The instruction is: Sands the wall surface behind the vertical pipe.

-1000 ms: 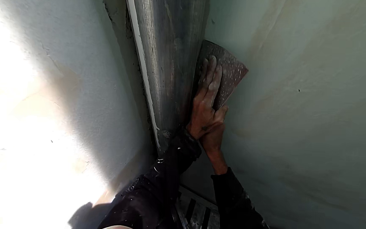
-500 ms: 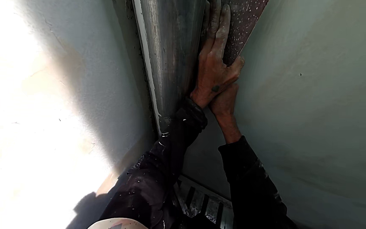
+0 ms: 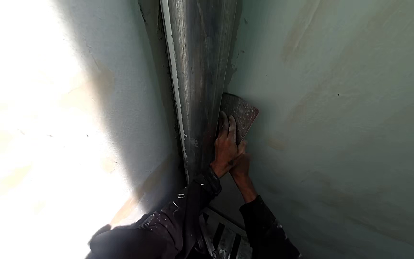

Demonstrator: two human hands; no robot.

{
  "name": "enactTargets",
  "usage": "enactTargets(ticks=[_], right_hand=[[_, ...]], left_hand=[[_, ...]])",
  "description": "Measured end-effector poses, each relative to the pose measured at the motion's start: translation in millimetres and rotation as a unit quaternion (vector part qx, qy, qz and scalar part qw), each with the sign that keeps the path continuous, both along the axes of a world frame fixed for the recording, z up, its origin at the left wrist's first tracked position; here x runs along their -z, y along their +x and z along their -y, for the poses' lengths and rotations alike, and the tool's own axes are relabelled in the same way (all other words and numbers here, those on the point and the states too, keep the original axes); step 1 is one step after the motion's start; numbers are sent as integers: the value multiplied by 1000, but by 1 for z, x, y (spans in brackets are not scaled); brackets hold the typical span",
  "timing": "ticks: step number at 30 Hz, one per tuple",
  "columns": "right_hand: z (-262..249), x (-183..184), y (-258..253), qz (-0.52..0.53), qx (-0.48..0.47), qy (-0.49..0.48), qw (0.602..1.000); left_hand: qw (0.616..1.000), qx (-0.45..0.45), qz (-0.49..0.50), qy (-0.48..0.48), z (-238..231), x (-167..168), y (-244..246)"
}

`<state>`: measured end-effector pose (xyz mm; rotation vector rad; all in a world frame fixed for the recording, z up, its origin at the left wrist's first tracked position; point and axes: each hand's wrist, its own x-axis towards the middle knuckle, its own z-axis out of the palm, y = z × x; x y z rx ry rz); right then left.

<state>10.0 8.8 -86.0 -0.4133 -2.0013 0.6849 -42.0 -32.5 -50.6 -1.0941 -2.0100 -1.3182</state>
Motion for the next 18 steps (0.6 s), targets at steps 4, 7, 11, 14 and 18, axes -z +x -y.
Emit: enactTargets(ticks=[4,7,11,14,18], right_hand=[[-12,-100,10,-44,-65,6,997],[-5,-50,5,-16,-35,-17,999],[-10,-31,10,-9,-16,17,1000],[-21,-101,12,-31,-48,50,997],[-13,-34,6,-22,-43,-12,999]], left_hand=[[996,3,-84,36,-8,-133,-3],[998,43,-47,9,4,-79,9],[1000,13,19,-1,-6,-31,4],[999,22,-13,27,-13,-111,0],[997,70,-25,10,-1,-51,3]])
